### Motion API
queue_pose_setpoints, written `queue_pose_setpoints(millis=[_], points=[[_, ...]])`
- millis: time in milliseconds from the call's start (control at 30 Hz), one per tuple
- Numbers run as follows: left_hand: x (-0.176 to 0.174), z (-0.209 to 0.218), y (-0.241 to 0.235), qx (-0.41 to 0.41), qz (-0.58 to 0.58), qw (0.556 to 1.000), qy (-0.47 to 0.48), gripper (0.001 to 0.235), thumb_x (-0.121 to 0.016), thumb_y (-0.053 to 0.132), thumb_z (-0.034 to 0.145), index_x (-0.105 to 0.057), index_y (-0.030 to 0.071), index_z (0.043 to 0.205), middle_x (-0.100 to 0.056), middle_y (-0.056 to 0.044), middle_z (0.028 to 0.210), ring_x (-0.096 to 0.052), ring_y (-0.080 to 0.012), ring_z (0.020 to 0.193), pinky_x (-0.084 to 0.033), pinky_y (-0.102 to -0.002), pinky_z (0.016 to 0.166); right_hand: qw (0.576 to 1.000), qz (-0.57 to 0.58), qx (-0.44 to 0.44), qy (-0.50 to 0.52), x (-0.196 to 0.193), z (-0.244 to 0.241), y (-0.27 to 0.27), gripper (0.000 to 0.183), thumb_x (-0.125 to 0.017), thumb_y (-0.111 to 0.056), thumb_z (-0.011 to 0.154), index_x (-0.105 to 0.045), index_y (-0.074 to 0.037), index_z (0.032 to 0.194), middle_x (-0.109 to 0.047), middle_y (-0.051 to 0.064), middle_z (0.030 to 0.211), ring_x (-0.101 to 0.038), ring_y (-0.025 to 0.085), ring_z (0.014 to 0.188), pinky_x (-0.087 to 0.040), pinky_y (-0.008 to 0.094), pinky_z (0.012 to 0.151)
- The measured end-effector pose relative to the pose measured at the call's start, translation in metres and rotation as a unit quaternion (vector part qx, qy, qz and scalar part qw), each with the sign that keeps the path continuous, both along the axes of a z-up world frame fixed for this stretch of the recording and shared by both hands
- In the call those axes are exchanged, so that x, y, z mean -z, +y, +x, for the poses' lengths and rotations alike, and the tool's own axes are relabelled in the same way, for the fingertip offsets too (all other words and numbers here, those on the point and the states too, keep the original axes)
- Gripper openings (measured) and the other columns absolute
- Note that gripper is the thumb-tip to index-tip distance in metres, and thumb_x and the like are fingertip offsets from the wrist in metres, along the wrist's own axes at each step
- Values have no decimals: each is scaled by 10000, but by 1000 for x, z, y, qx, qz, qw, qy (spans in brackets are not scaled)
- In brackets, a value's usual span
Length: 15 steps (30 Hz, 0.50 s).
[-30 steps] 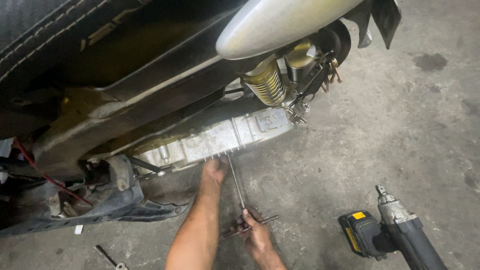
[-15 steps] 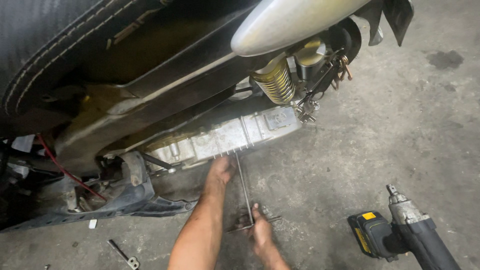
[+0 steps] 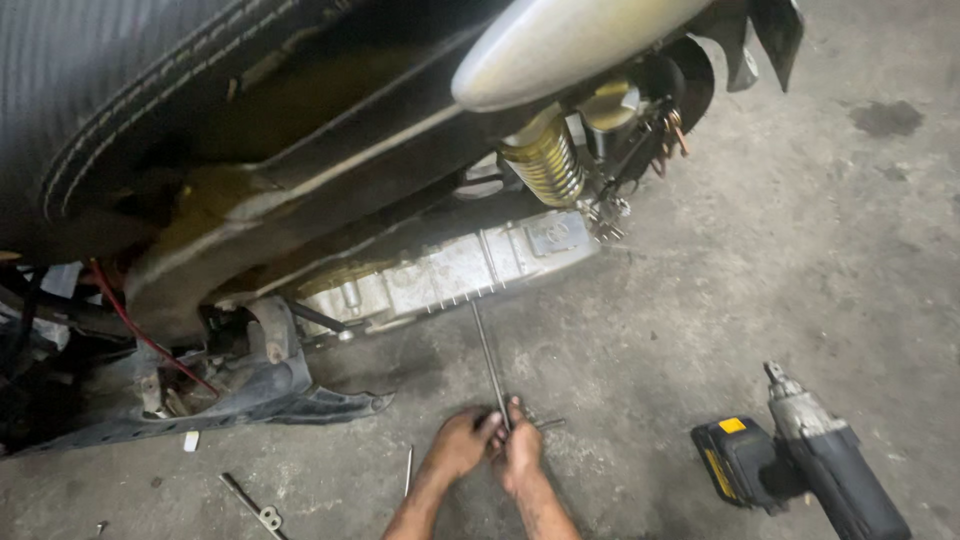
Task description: The person uses a T-handle wrench to loosen and tighten bolts on the scooter's engine casing. They then reattach a black plastic side panel, securing it with screws using a screwdriver.
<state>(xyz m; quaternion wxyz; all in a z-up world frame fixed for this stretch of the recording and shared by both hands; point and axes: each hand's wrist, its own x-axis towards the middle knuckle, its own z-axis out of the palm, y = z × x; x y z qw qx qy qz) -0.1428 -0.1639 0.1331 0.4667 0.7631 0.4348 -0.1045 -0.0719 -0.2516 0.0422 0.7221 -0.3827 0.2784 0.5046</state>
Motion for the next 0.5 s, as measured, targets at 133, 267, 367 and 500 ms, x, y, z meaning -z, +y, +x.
queue_pose_setpoints(millis=[133,267,367,500], points=[[13,-24,-22,34,131,987,-88,495,-595,393,992,-613,63,1361,-629,-210,1379,-565,-370,1310,-439,-441,1095,988,-99,-87,-74,9,0,-1,418,-604,-510,981,-638,-190,715,-438,-16,576,-355,159,470,-241,355,427],[19,-40,-22,84,104,988,-81,475,-674,281,912,-600,82,1336,-622,-180,1347,-575,-355,1279,-460,-423,1081,968,-138,-142,-154,1,6,-11,471,-600,-519,980,-756,-94,850,-712,62,771,-619,187,659,-457,348,581],[17,-41,-25,157,207,962,-78,471,-728,170,849,-628,45,1292,-551,-229,1392,-532,-415,1271,-452,-458,1054,928,-178,-252,-209,-27,16,-29,570,-597,-600,960,-782,-61,940,-762,94,867,-709,214,792,-563,369,714],[17,-37,-36,175,195,963,-65,254,-692,180,889,-713,96,1127,-665,-150,1228,-601,-365,1205,-451,-492,1022,763,-254,-416,-425,-84,29,-72,627,-713,-635,891,-748,-29,1045,-732,176,995,-706,315,984,-565,433,862]])
